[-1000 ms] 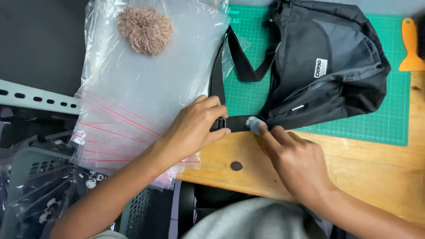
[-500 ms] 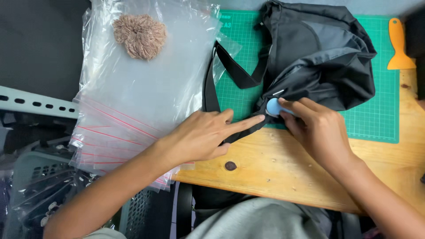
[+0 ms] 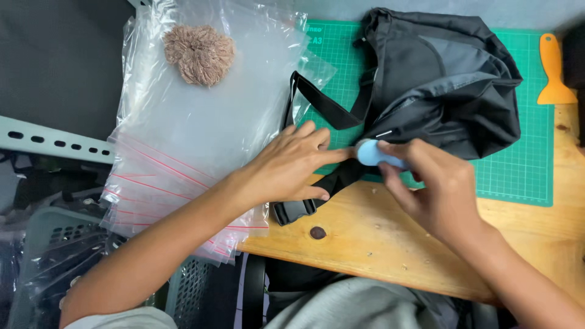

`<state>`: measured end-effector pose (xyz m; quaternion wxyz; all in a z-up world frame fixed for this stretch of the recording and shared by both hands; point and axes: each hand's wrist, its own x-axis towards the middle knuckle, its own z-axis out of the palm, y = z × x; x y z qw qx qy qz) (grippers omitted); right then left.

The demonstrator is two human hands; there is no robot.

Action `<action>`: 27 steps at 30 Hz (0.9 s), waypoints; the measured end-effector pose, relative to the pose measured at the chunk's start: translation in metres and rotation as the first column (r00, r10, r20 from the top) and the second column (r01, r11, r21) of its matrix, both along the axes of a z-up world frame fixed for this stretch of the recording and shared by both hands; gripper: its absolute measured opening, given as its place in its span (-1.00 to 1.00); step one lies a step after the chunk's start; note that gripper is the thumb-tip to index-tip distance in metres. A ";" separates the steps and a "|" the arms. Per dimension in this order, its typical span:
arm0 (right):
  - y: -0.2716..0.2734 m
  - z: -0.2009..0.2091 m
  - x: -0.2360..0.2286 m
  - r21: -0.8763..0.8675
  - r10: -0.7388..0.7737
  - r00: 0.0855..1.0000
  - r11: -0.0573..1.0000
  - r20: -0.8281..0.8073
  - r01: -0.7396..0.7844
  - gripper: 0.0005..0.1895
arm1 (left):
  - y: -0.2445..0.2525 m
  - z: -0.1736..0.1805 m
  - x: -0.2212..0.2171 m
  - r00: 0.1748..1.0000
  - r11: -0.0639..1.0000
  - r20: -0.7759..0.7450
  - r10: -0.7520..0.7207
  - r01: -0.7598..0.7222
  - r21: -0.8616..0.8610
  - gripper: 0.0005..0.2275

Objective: The person uses a small brush to clean the exterior and interior of a black shoulder bag on a green cutting mat. They then attach a bear-shaped keychain to the bag's zipper and place a fluffy pom-pom into a clear plastic bag.

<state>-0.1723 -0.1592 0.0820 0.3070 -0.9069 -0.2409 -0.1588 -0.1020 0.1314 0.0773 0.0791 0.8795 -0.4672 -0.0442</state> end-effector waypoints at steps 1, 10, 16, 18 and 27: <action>0.008 -0.008 -0.003 -0.002 0.002 1.000 1.000 0.003 -0.002 -0.74 | 0.000 0.002 0.003 1.000 1.000 0.003 0.002 -0.002 -0.002 -0.14; 0.025 -0.028 -0.017 -0.259 -0.018 1.000 0.966 0.005 0.019 -0.69 | 0.002 -0.001 0.008 0.989 0.999 -0.147 0.033 -0.038 -0.027 0.07; 0.046 -0.043 -0.036 -0.333 0.120 0.987 0.931 -0.109 -0.150 -0.47 | 0.001 -0.005 0.008 0.997 0.999 -0.074 0.010 -0.013 -0.046 0.03; 0.033 -0.024 -0.021 -0.385 -0.070 0.997 0.921 -0.016 0.059 -0.88 | 0.002 -0.005 0.006 0.998 1.000 -0.062 0.013 -0.012 0.010 0.15; 0.053 -0.031 -0.005 -0.291 0.267 0.964 0.921 -0.012 -0.259 -0.75 | -0.002 -0.005 0.008 0.999 1.000 -0.038 0.001 0.000 0.022 0.15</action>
